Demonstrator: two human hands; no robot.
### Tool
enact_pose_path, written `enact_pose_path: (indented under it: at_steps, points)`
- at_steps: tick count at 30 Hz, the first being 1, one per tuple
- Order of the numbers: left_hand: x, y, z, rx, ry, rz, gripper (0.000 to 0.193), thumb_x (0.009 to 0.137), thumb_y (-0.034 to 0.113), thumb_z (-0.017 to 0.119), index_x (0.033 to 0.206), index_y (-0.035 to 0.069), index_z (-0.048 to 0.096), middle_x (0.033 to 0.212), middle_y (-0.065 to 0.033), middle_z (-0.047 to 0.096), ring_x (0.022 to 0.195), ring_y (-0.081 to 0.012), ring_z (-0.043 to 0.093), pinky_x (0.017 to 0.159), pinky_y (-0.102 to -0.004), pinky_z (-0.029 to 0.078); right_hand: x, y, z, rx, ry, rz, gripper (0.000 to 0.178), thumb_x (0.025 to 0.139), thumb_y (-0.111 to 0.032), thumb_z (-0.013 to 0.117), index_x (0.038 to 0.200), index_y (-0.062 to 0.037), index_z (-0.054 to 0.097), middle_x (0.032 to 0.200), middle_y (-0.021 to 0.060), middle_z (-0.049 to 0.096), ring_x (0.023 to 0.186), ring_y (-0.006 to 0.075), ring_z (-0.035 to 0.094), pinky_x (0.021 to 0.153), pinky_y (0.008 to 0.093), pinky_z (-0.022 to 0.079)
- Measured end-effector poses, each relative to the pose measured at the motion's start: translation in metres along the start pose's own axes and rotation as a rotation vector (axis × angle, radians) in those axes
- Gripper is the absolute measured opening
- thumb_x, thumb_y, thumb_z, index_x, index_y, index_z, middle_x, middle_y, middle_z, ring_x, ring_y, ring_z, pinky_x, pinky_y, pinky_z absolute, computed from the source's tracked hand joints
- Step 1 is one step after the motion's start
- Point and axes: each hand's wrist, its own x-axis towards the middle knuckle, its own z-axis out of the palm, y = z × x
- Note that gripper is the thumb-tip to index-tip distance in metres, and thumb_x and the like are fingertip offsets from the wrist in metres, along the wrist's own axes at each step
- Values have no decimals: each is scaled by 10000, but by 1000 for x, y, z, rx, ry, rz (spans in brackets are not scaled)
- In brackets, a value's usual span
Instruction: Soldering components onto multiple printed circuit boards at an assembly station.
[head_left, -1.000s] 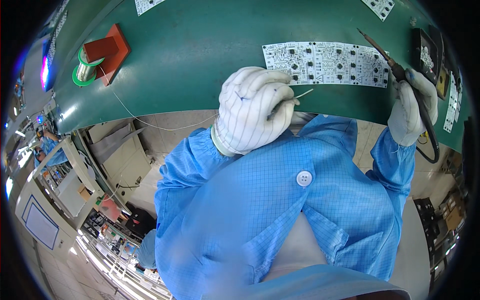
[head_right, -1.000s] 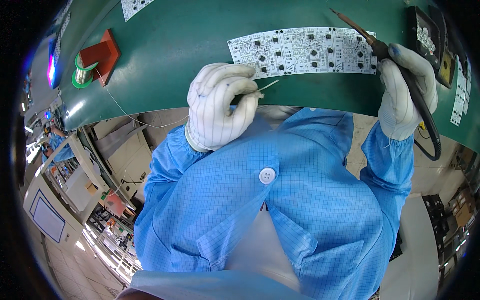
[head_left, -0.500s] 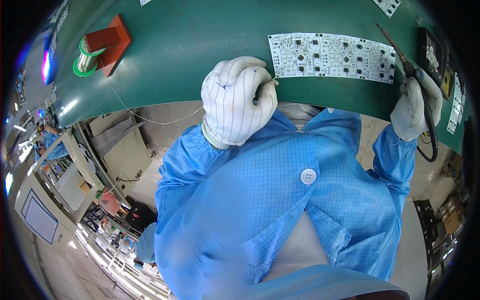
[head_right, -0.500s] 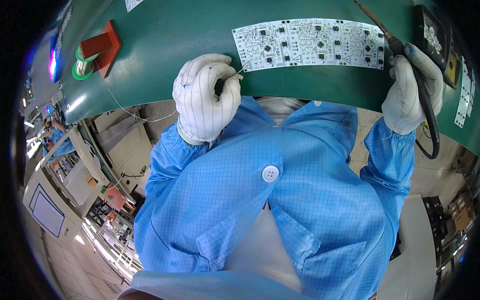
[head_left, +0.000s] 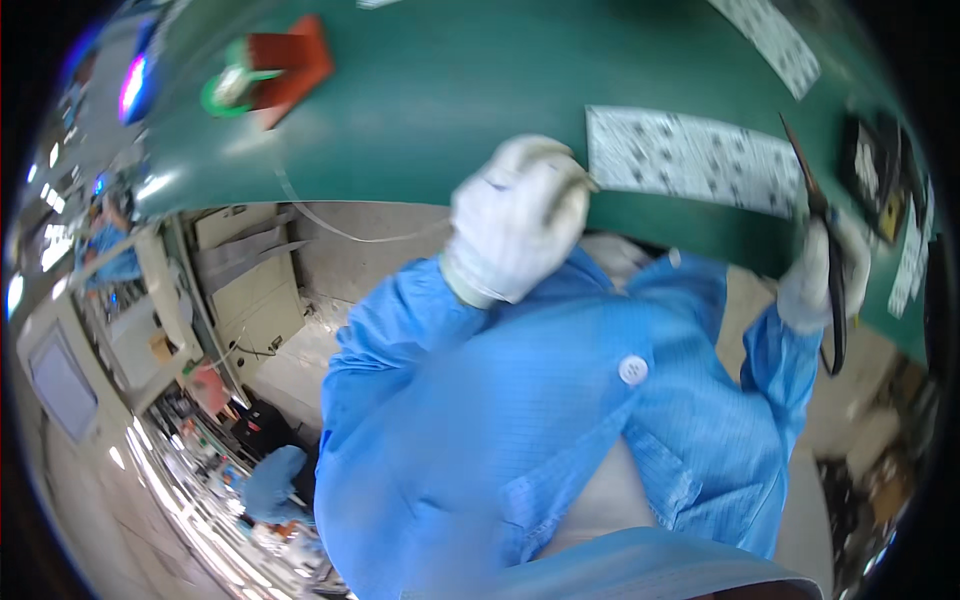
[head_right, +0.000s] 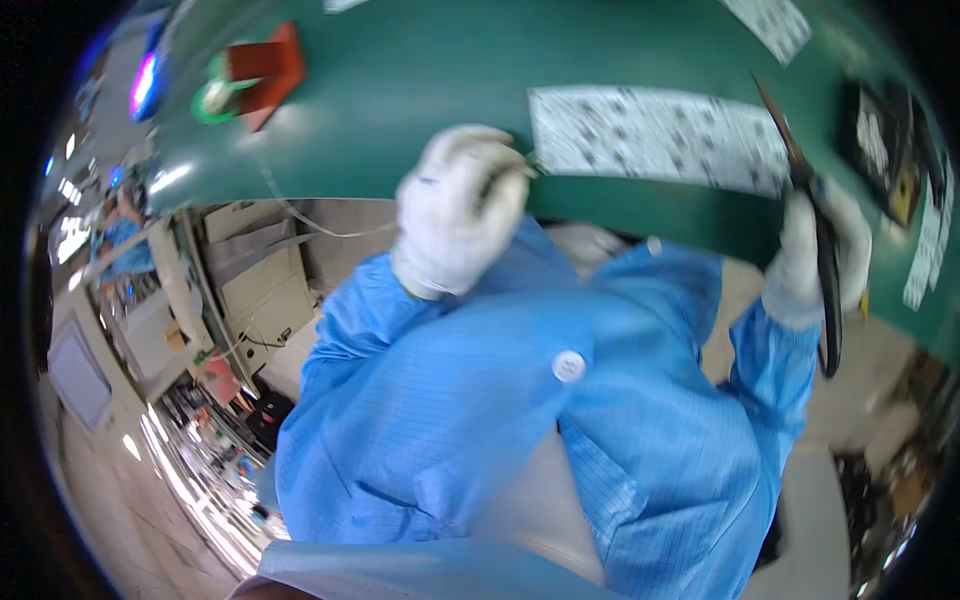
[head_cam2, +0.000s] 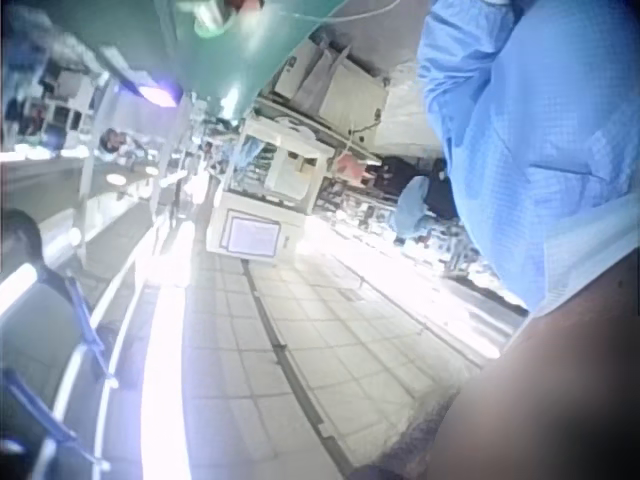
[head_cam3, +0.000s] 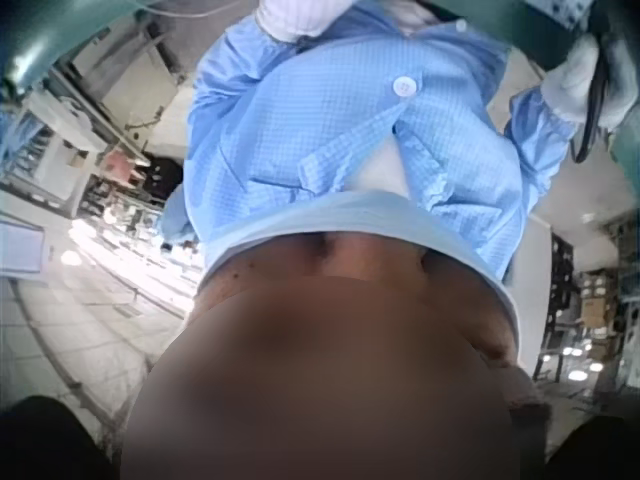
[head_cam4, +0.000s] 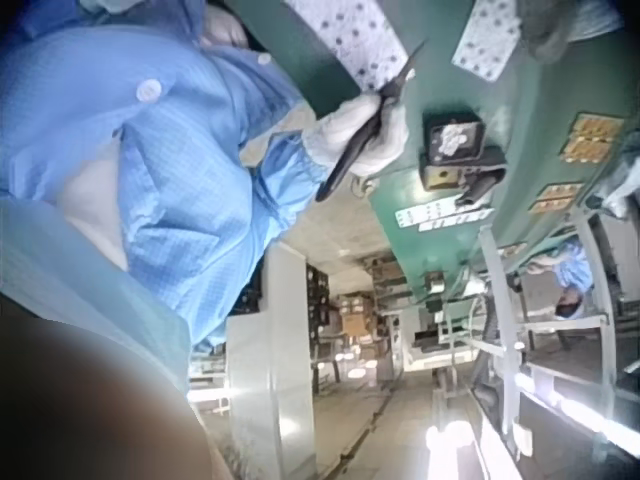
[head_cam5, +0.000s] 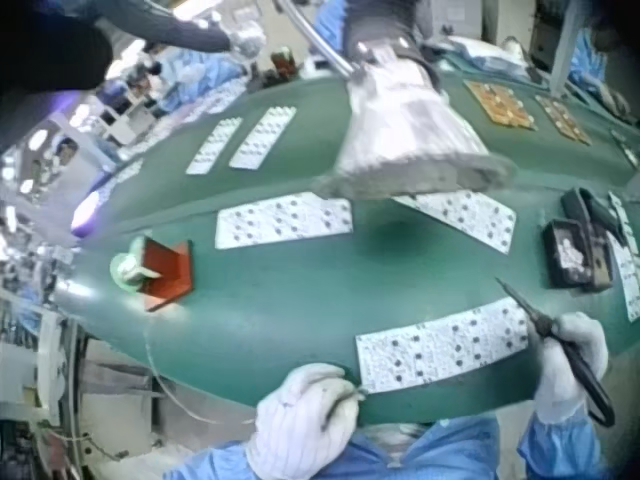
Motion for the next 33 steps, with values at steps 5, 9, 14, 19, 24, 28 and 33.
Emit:
enact_pose_path:
  at_steps: [5,9,14,19,24,28,33]
  points:
    - [1,1,-16,237,-43,207,88,714,137,663,797,110,673,857,-62,602,896,-258,622,586,-332,549,9,-2,4,65,-35,475,364,959,-123,550,1312,-38,577,872,40,638,708,92,546,619,235,443]
    - [10,-2,-8,147,66,144,117,766,155,656,820,57,621,829,-109,601,790,-262,615,595,-352,527,16,17,4,-249,-148,193,295,977,-161,560,1251,-60,603,969,95,668,802,155,610,712,284,497]
    - [16,4,7,-140,-2,-303,268,824,253,646,848,21,512,733,-149,589,678,-297,621,603,-390,503,16,34,4,-576,-271,-190,226,934,-162,621,1119,-35,647,994,191,694,906,334,680,801,372,527]
    - [30,8,-5,-542,-239,-720,270,808,215,620,879,-19,509,670,-150,623,597,-187,658,538,-337,535,17,21,11,-448,-266,-172,224,933,-140,611,1132,-38,629,982,198,689,902,330,682,797,373,526]
    - [25,11,-11,-882,88,-696,267,768,185,675,915,-6,561,804,-122,639,712,-183,643,647,-328,530,5,-2,19,192,-74,410,393,927,-92,616,1281,27,492,1204,145,574,1095,219,590,969,324,465]
    - [27,8,-10,-942,257,-482,258,772,68,704,975,2,559,917,-75,588,809,-140,550,721,-281,488,-1,-3,33,426,77,254,410,905,-5,610,1289,21,469,1213,198,596,1122,233,592,996,349,466]
    - [33,18,-22,-658,227,-364,339,742,9,734,1025,-20,551,887,-46,564,774,-103,511,725,-243,464,1,-2,38,411,61,222,411,890,-8,653,1256,3,466,1151,210,645,1088,249,632,947,336,494]
